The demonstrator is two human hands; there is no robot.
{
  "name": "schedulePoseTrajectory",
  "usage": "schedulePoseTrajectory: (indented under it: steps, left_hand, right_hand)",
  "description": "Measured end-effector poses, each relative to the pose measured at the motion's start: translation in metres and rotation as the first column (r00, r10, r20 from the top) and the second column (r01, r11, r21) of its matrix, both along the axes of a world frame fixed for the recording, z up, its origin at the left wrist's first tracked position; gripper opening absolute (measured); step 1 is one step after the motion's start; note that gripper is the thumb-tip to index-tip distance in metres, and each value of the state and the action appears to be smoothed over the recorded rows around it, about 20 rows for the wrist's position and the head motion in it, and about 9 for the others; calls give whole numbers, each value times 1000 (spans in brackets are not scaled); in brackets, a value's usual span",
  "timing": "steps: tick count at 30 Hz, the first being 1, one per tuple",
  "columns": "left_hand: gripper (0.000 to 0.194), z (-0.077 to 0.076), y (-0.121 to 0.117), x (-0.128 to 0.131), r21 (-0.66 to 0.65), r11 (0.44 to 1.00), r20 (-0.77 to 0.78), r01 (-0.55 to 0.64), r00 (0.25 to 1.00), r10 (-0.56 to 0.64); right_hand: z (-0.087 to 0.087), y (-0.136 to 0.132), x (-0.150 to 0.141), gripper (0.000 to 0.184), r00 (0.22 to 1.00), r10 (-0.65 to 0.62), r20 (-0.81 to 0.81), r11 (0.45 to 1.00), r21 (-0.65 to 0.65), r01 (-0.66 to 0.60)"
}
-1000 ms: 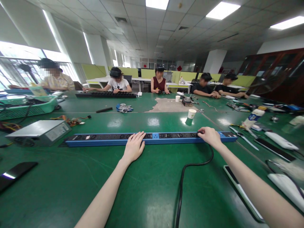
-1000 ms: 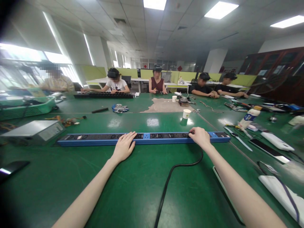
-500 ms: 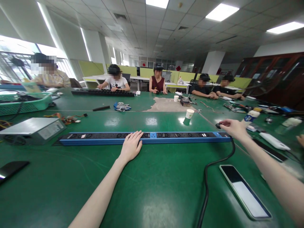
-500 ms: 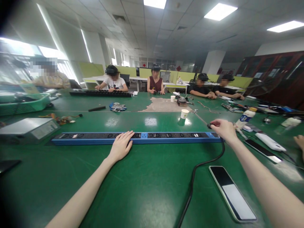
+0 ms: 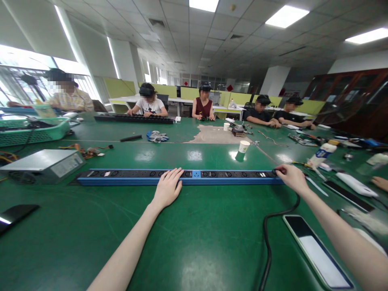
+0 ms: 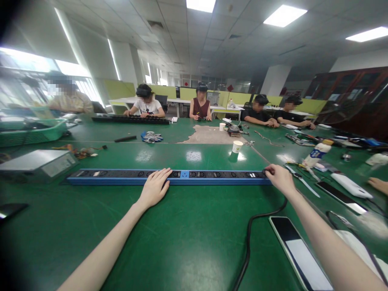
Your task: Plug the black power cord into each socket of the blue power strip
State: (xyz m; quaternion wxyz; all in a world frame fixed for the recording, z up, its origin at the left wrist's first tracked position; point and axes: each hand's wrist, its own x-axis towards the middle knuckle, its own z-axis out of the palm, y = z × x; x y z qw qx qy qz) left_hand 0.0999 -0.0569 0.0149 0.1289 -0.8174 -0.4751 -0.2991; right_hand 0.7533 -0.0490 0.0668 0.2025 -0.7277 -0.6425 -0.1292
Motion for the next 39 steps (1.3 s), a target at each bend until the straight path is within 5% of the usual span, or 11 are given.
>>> schedulePoseTrajectory:
  steps: [10,14,19,22,28,32,39]
  left_hand:
    - [52,-1,2,1,0,1000,-3,1,1000,-1]
    - [52,-1,3,1,9,1000,-3,5,1000,-5]
    - [52,-2,2,1,9,1000,-8,5,1000,-5]
    - [53,-3,2,2,10,1000,-3,4,1000,-4]
    - [53,-2,2,2,9,1000,-4,2,1000,-2]
    - [53,-3,3,2,9,1000,-3,2,1000,-2]
    - [55,-3,4,3,5,1000,3,7,1000,-7]
  right_hand:
    - [-12,-6,-10,32,998,-48,28,999,6,47]
    - [3,-6,-14,28,997,-69,-44,997,-35,67]
    - [38,-9,1,35,964,-120,-237,974,162,161]
    - [48,-11,22,36,959,-131,-251,971,164,175]
    - [14,-14,43,26,988,-121,-98,993,-8,121]
    - [-10,-15,49,23,988,-85,-130,996,18,88]
    - [-9,-9,55,21,991,-58,-118,998,-5,58]
